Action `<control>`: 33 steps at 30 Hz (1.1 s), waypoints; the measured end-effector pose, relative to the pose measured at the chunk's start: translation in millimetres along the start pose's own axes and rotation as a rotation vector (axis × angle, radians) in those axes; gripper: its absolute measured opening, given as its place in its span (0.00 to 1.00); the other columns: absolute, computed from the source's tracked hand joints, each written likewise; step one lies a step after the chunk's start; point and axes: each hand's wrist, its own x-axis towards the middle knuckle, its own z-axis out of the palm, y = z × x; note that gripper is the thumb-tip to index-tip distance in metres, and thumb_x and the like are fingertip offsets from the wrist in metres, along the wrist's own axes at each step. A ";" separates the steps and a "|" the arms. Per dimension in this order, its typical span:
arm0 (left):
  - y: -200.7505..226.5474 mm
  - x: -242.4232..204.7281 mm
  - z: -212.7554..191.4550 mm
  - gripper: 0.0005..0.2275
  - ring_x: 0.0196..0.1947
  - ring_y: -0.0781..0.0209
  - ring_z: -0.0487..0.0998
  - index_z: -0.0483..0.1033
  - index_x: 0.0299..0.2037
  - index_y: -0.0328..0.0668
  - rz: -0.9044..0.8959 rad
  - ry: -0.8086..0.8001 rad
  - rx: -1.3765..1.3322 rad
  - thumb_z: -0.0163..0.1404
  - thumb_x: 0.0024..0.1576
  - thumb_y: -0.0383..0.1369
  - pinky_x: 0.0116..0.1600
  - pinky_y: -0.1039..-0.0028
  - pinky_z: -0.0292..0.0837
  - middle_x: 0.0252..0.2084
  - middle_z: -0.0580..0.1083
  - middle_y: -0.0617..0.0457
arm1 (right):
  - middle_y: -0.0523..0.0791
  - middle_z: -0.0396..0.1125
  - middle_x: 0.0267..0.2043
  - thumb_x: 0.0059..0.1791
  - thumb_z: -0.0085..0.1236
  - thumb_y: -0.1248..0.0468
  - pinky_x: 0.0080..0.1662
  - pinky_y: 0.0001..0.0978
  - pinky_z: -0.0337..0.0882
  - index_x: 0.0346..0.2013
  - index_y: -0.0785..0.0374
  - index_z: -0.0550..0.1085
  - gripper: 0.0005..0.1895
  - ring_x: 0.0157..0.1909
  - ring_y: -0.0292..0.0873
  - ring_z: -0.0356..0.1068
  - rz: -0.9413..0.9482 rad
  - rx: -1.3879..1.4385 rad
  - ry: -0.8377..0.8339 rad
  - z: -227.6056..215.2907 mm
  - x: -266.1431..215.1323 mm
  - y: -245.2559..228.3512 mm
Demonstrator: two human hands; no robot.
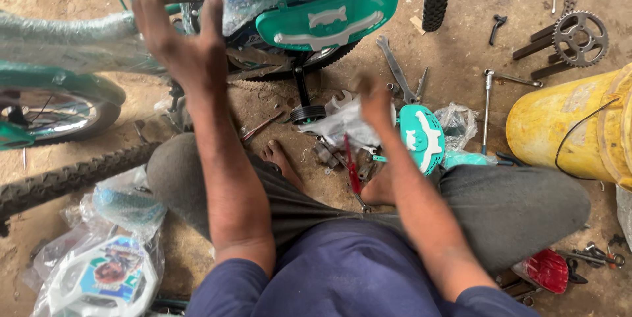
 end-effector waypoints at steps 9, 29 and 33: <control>23.4 12.2 37.2 0.54 0.42 0.46 0.74 0.51 0.72 0.34 -0.131 -0.522 0.298 0.66 0.47 0.65 0.56 0.51 0.66 0.38 0.72 0.46 | 0.55 0.70 0.50 0.59 0.54 0.66 0.53 0.48 0.70 0.51 0.71 0.73 0.10 0.52 0.57 0.72 -0.517 -0.173 0.038 -68.2 148.0 -136.9; 26.6 -37.7 85.2 0.49 0.64 0.47 0.70 0.46 0.73 0.46 -0.063 -0.049 0.192 0.72 0.45 0.37 0.79 0.40 0.43 0.60 0.70 0.45 | 0.51 0.70 0.41 0.56 0.64 0.69 0.50 0.51 0.67 0.42 0.69 0.77 0.05 0.46 0.52 0.70 -0.653 -0.422 0.074 -35.6 150.3 -136.1; 26.7 -37.2 85.4 0.47 0.66 0.46 0.71 0.47 0.73 0.42 -0.047 -0.037 0.213 0.69 0.47 0.34 0.80 0.45 0.47 0.62 0.70 0.43 | 0.54 0.69 0.44 0.51 0.68 0.66 0.50 0.50 0.66 0.39 0.70 0.75 0.11 0.46 0.56 0.67 -0.699 -0.496 0.223 -21.4 147.1 -144.3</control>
